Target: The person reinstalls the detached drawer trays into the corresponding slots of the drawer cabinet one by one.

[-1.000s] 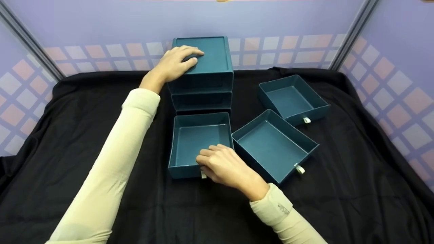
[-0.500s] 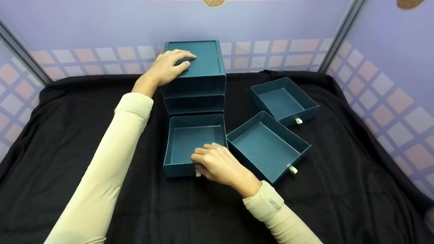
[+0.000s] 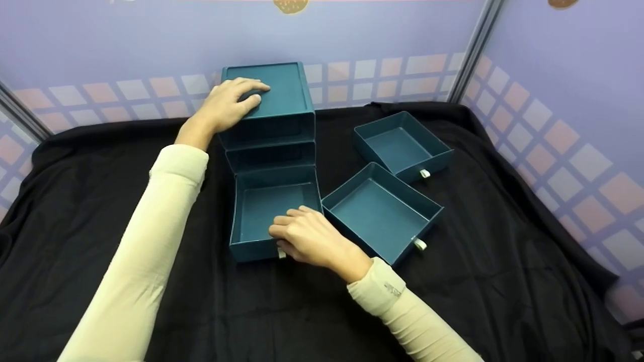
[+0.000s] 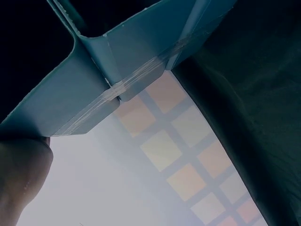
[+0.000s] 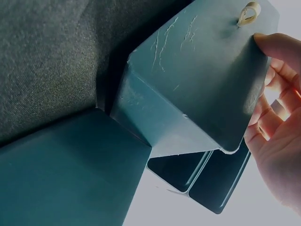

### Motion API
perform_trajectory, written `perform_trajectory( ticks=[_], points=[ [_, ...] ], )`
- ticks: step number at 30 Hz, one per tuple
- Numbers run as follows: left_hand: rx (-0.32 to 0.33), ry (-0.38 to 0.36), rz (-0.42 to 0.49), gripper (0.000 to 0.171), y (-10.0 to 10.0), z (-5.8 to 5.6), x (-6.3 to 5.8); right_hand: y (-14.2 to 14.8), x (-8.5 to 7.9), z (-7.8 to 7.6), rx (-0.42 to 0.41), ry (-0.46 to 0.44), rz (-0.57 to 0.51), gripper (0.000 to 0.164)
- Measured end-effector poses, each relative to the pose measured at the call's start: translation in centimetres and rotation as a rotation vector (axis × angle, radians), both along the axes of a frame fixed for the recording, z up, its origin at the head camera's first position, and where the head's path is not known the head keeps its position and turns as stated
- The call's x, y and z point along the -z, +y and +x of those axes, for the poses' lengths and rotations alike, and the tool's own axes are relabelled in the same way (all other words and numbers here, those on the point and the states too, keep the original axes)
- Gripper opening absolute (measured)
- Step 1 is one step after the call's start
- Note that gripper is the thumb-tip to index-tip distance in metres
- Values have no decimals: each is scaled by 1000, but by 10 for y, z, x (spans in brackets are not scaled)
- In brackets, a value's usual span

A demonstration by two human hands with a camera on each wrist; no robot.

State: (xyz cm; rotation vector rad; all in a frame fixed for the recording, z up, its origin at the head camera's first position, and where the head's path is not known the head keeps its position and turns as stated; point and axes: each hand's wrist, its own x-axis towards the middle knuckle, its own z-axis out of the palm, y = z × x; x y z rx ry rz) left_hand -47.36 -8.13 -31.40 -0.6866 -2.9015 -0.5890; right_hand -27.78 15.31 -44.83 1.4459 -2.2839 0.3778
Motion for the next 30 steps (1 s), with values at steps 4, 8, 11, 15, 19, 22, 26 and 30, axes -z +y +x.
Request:
perform_trajectory(
  ticks=[4, 8, 11, 15, 19, 22, 26, 30],
  points=[
    [-3, -4, 11, 47, -2, 0, 3, -2, 2, -2, 6, 5, 8, 17],
    [1, -13, 17, 48, -2, 0, 7, -4, 5, -3, 17, 6, 22, 18],
    [-1, -12, 20, 47, -3, -1, 6, -6, 4, -6, 27, 14, 31, 19],
    [-3, -1, 25, 47, -6, -2, 5, -10, 4, -12, 47, 33, 33, 20],
    [-2, 1, 22, 48, -10, -2, 5, -14, 5, -14, 59, 47, 47, 22],
    [-6, 3, 21, 48, -11, -2, 6, -16, 7, -16, 69, 47, 56, 21],
    [-3, 11, 28, 47, -9, -2, 5, -16, 8, -20, 88, 53, 50, 20],
    [1, 12, 28, 48, -6, -3, 4, -15, 9, -25, 99, 56, 44, 21]
  ],
)
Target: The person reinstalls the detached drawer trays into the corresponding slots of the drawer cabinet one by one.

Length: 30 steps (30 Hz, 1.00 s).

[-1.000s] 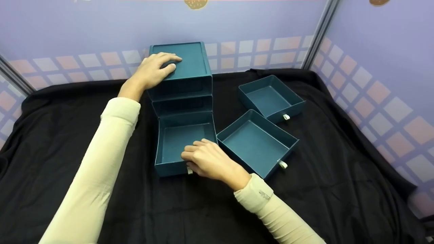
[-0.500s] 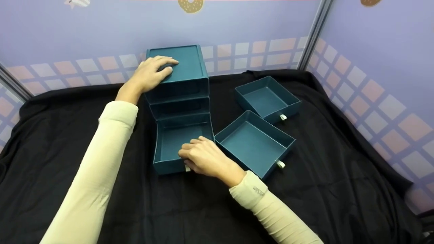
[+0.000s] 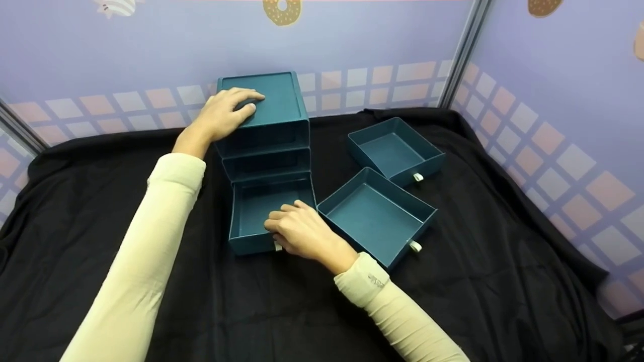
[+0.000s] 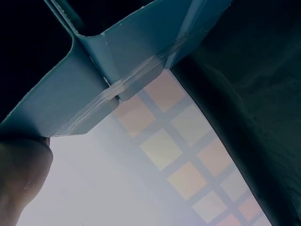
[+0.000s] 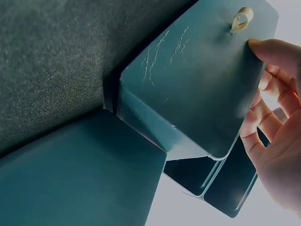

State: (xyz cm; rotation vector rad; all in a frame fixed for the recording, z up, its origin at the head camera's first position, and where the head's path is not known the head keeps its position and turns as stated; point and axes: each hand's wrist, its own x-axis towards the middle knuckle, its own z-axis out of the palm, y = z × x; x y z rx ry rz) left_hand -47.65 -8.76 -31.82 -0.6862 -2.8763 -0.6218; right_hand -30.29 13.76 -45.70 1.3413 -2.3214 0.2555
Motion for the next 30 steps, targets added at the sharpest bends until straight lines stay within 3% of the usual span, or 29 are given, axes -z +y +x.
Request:
perform_trajectory(
  ticks=[18, 30],
  points=[
    [-12, 12, -7, 47, -7, -1, 6, -13, 2, -14, 62, 30, 2, 27],
    [-11, 20, -48, 48, -5, -1, -2, -22, -3, -21, 123, 34, -21, 23]
  ],
)
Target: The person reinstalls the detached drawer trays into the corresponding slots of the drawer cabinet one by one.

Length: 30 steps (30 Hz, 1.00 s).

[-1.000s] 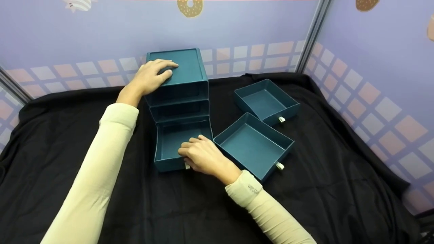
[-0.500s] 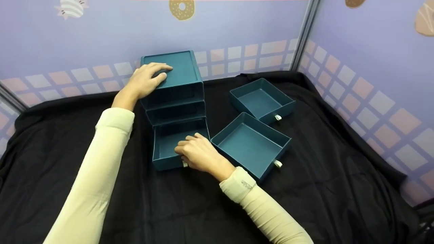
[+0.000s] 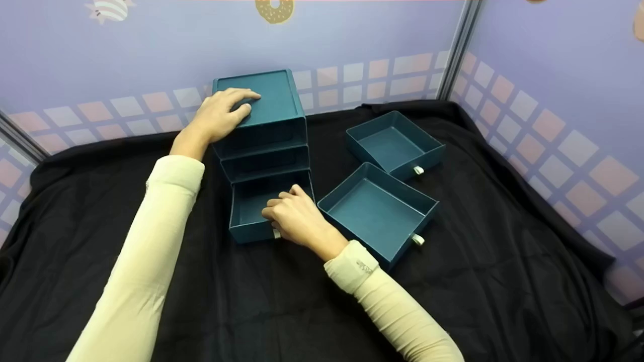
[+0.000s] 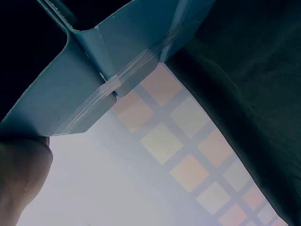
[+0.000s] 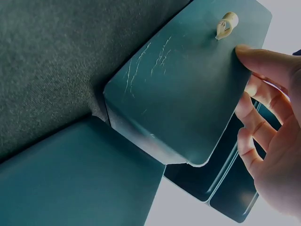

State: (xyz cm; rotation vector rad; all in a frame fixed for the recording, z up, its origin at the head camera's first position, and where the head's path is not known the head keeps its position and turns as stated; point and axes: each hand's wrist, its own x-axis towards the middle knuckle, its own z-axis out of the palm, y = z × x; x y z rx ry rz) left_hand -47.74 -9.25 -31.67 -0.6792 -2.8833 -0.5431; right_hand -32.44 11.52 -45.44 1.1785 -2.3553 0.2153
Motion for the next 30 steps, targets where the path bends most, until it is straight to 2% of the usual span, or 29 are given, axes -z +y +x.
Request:
perform_trajectory(
  ticks=[7, 18, 26, 30],
  points=[
    [-8, 2, -10, 48, -3, 4, -7, -4, -6, -3, 62, -26, 7, 22],
    [0, -7, -2, 48, 8, 7, -6, -1, -13, -7, 146, -20, 10, 21],
    [7, -17, -5, 48, 6, 7, -5, -7, -11, -13, 186, -129, -44, 16],
    [3, -15, -7, 48, 4, 7, -3, -11, -10, -16, 229, -153, -55, 11]
  ],
)
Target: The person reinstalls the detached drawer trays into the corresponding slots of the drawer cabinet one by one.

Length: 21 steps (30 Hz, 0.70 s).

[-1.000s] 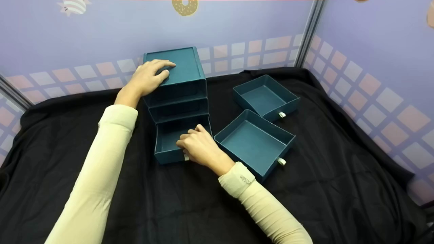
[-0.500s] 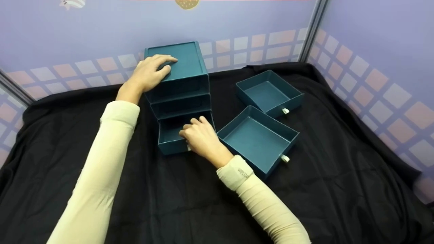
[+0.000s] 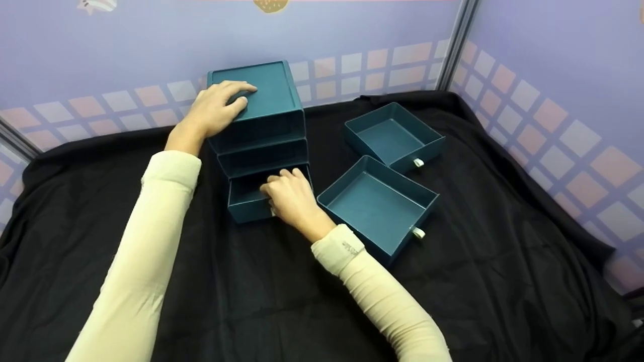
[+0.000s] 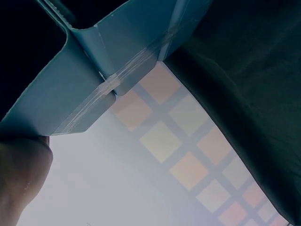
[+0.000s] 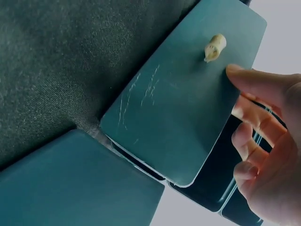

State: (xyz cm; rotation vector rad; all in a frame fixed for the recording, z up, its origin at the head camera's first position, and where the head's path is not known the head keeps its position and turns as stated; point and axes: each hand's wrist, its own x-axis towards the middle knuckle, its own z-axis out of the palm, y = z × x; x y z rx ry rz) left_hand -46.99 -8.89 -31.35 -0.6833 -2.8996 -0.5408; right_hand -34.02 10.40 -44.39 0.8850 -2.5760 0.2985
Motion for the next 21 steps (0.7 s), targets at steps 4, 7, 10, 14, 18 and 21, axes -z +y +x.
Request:
perform_trajectory(
  ticks=[4, 7, 10, 14, 18, 21],
  points=[
    [2, 5, 8, 49, -1, 0, 1, -2, 1, -3, 57, -2, -19, 9],
    [6, 1, 12, 49, 0, 0, 1, -2, 3, -5, 82, -13, -49, 8],
    [8, 5, 19, 48, 1, 0, 2, -2, 4, -7, 99, -26, -85, 7],
    [15, 7, 23, 48, 1, 1, 2, -2, 6, -10, 120, -42, -122, 7],
    [15, 2, 20, 48, 1, 0, 1, -3, 5, -12, 135, -36, -155, 10],
    [12, 3, 21, 48, 1, -1, 0, -3, 4, -12, 142, -18, -175, 11]
  ],
)
